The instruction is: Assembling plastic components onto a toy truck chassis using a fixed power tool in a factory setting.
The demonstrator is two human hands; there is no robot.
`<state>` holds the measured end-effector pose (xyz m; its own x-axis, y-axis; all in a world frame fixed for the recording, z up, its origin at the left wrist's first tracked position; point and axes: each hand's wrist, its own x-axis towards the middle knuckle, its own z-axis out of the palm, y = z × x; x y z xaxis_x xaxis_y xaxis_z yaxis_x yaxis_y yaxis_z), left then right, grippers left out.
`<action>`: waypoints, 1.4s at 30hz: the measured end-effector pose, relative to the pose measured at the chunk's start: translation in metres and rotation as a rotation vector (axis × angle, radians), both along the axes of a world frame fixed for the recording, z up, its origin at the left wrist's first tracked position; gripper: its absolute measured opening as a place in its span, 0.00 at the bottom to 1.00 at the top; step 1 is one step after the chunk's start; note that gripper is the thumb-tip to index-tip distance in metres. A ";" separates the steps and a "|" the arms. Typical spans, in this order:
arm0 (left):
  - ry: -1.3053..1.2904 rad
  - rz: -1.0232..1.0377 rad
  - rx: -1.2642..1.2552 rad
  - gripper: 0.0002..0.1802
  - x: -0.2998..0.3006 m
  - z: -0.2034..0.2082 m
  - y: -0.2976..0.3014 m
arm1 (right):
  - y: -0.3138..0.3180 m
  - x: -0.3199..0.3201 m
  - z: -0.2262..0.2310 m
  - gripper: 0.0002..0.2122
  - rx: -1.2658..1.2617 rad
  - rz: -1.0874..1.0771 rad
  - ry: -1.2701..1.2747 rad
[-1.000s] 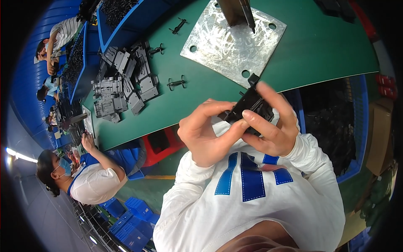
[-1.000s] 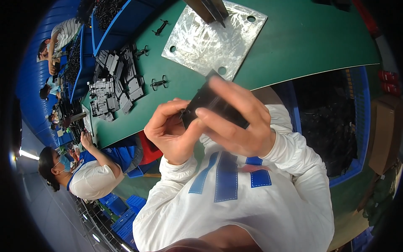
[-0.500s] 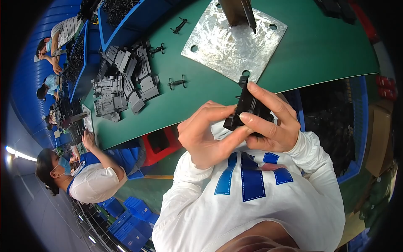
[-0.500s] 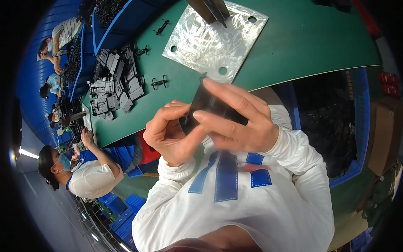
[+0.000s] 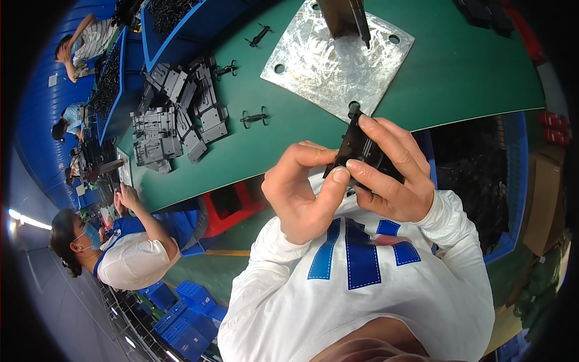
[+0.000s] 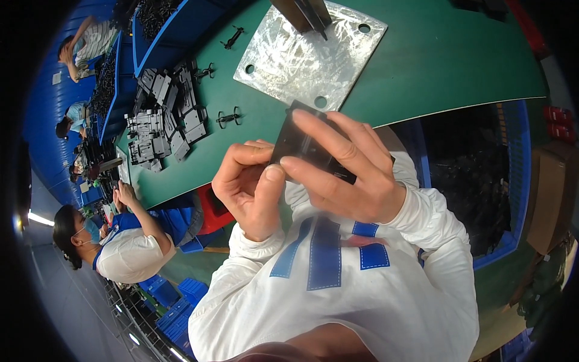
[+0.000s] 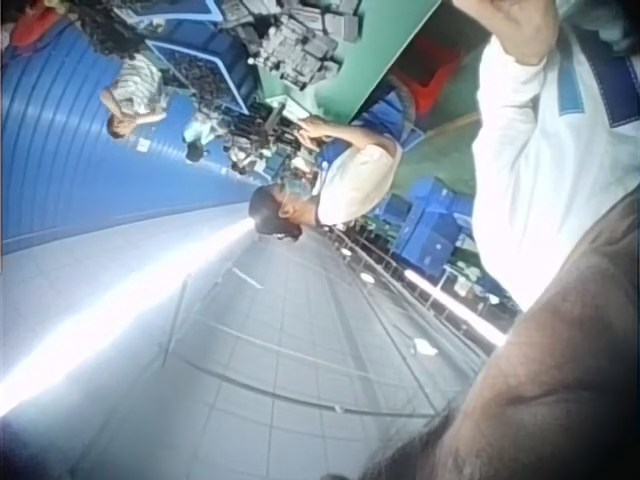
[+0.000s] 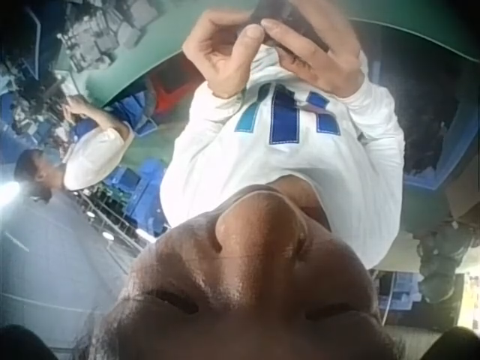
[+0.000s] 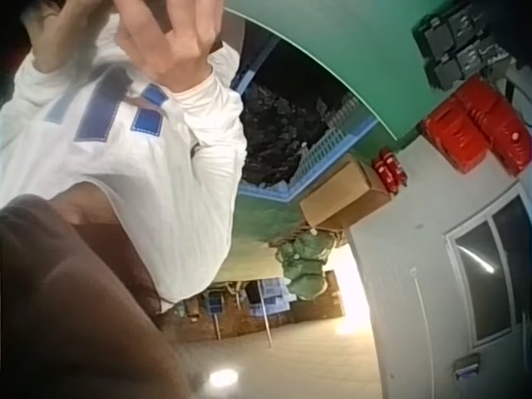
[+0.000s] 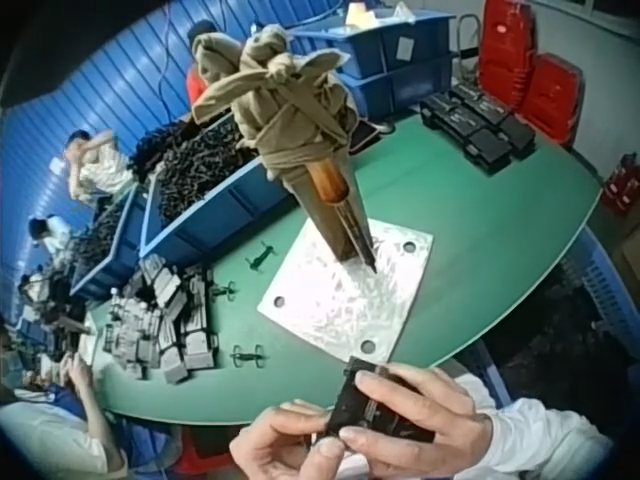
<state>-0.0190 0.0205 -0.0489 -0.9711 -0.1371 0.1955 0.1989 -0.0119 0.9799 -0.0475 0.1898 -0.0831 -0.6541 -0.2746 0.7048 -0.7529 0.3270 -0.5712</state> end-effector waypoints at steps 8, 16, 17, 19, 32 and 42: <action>-0.012 -0.010 0.023 0.07 -0.003 -0.002 0.001 | -0.003 -0.002 -0.007 0.23 -0.001 -0.039 0.062; -0.013 0.017 -0.067 0.07 -0.003 -0.002 0.003 | 0.003 -0.003 -0.005 0.25 0.010 -0.004 0.035; 0.016 -0.002 -0.114 0.09 -0.002 -0.003 0.001 | 0.004 -0.004 -0.006 0.25 0.009 -0.005 0.034; 0.045 -0.022 -0.160 0.11 -0.005 -0.002 -0.004 | 0.007 -0.008 -0.008 0.25 -0.073 0.138 0.001; -0.045 -0.075 -0.018 0.39 -0.014 -0.002 -0.008 | 0.019 -0.010 -0.004 0.21 -0.307 0.479 -0.463; 0.112 -0.117 0.040 0.39 -0.007 -0.021 -0.009 | 0.017 -0.006 0.002 0.20 -0.262 0.447 -0.406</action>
<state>-0.0260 0.0112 -0.0701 -0.9535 -0.0341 0.2996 0.3014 -0.0801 0.9501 -0.0539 0.2067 -0.0816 -0.7450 -0.4346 0.5061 -0.4914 -0.1557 -0.8569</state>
